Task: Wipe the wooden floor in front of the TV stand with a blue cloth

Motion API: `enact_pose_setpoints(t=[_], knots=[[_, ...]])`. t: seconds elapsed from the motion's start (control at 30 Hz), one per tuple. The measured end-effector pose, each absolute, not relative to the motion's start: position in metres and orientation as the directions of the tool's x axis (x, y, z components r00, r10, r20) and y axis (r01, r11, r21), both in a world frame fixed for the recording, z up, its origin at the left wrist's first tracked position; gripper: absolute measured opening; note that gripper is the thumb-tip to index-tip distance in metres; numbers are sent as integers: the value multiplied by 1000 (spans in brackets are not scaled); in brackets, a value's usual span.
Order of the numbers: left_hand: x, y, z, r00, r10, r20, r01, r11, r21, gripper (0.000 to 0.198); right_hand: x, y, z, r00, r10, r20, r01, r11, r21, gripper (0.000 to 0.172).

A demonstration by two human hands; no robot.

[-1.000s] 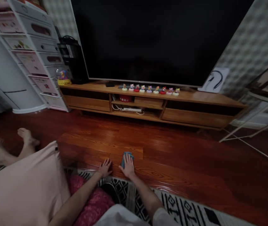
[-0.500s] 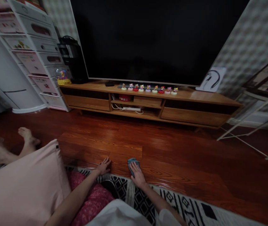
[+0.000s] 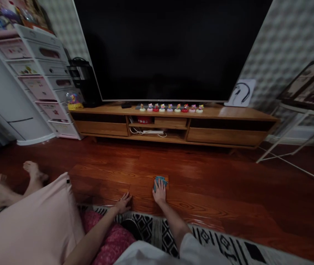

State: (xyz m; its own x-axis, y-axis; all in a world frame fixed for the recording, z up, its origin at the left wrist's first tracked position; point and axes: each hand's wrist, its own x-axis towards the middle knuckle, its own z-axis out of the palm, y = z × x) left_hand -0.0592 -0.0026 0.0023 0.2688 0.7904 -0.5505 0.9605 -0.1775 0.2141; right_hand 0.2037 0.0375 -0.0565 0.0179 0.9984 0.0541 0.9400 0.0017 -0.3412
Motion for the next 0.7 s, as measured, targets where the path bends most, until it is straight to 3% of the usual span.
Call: enact_pose_setpoints(t=[0.17, 0.27, 0.37, 0.57, 0.63, 0.7], knots=[[-59, 0, -6, 263, 783, -563, 960, -157, 231, 88, 224, -22, -95, -307, 946, 101, 880, 323, -348, 66], [-57, -2, -8, 253, 796, -549, 963, -150, 226, 89, 260, -43, -105, -361, 927, 99, 861, 372, -346, 64], [-57, -4, -6, 255, 797, -548, 962, -152, 226, 90, 298, -28, -96, -213, 970, 115, 922, 239, -305, 59], [-57, -4, -3, 250, 787, -563, 966, -167, 195, 88, 322, 42, -73, 348, 926, 149, 901, -286, -327, 58], [-57, -3, -5, 250, 781, -572, 966, -165, 196, 89, 301, 49, -74, 376, 912, 163, 885, -301, -356, 59], [-56, -3, -8, 246, 779, -576, 968, -162, 194, 90, 269, 40, -79, 268, 948, 174, 913, -192, -361, 60]])
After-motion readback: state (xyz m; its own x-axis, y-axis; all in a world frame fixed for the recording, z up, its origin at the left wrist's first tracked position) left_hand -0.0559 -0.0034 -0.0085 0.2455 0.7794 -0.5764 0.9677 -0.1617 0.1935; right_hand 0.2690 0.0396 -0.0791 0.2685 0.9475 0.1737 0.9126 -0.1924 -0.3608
